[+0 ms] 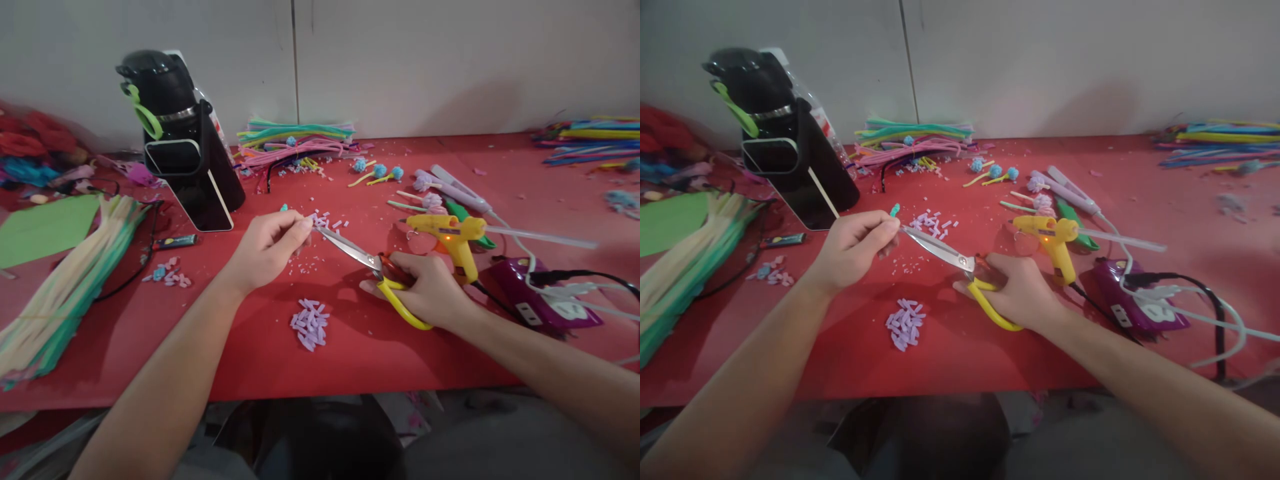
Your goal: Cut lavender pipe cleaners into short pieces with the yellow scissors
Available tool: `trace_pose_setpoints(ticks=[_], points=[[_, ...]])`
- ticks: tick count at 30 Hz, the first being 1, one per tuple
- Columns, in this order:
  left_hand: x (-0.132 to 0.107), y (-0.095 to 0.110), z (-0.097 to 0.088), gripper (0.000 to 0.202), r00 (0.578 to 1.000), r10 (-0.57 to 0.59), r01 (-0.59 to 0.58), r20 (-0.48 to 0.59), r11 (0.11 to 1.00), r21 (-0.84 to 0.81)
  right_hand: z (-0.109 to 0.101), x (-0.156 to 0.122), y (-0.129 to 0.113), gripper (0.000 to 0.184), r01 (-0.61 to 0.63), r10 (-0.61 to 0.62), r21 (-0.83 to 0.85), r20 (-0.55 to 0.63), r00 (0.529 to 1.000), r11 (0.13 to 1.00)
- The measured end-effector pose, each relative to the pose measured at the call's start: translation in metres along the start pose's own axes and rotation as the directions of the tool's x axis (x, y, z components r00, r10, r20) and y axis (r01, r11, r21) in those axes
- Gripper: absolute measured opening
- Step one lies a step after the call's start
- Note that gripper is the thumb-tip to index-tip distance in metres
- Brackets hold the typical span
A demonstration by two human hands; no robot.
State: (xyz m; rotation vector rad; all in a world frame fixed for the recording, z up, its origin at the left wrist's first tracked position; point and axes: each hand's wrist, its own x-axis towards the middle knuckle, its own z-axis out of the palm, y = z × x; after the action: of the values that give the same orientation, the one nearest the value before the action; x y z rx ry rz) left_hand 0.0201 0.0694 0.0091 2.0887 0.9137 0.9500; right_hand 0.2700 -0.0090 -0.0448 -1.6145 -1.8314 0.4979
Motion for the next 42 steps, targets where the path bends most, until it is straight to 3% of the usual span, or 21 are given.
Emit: trace_pose_setpoints(ticks=[14,42], points=[[-0.0004,0.0,0.002,0.036,1.0,-0.015,0.015,0.021,0.999,-0.032,0.0011,0.0003,-0.0005,0.063,0.008,-0.008,-0.002,-0.041,0.999,1.0],[-0.0011,-0.0014,0.005,0.033,1.0,-0.023,0.023,0.0,0.997,-0.077,0.0019,0.0008,0.002,0.062,-0.004,0.004,0.023,-0.009,1.0,1.0]])
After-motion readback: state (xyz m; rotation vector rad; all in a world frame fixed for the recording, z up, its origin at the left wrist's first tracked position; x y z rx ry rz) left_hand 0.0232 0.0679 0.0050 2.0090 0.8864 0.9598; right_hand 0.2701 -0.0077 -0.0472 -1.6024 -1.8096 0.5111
